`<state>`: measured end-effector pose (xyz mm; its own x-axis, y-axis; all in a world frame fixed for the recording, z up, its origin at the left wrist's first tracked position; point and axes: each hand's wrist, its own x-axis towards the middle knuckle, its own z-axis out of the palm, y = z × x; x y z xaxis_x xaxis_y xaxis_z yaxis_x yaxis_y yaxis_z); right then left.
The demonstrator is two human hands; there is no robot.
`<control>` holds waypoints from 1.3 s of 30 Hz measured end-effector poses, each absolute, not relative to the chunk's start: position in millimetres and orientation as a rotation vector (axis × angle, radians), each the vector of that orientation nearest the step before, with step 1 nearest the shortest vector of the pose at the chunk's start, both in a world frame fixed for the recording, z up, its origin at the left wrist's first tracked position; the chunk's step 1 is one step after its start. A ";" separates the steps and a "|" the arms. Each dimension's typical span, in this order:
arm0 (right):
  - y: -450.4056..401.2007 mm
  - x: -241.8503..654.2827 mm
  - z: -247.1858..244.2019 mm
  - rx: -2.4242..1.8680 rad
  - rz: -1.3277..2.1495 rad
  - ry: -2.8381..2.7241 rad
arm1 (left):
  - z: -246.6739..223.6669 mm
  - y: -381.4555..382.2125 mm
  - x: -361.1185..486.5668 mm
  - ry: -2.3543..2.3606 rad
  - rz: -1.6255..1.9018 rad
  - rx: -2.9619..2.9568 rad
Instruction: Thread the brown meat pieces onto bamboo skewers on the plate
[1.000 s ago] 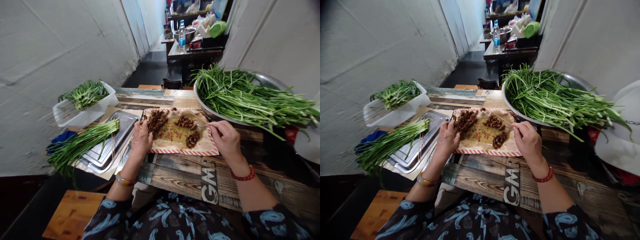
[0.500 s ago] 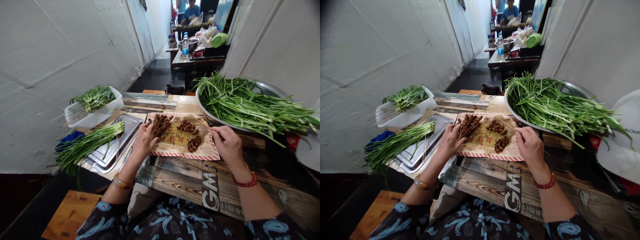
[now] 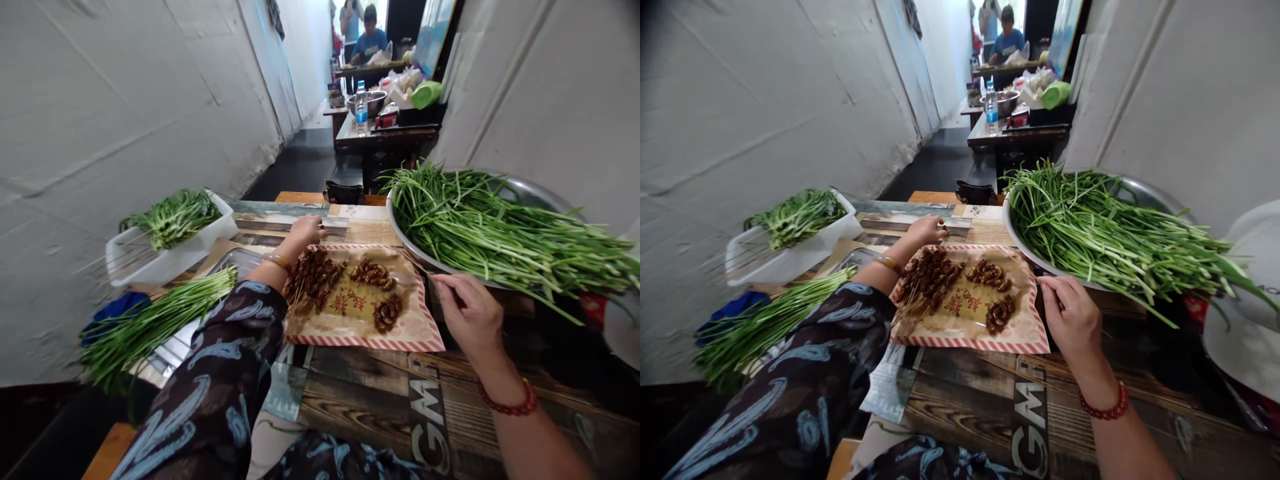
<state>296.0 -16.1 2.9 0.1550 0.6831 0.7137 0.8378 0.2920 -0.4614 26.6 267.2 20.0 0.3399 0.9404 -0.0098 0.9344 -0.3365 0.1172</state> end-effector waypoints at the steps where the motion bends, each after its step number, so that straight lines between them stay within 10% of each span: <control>1: -16.3 295.6 2.5 -1.443 -0.189 -1.579 | 16.8 272.1 29.9 1.745 0.070 2.479; 20: -16.2 286.0 -1.7 -1.454 -0.056 -1.557 | 83.4 162.9 52.0 0.686 0.689 1.363; 39: -37.0 276.4 25.3 -1.417 -0.135 -1.742 | 33.6 59.6 65.4 0.532 1.031 0.719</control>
<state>276.4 -37.0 25.3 0.0182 0.7472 0.6644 0.8407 0.3482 -0.4147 65.4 59.6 33.6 0.4249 0.9029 -0.0645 -0.5761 0.3247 0.7501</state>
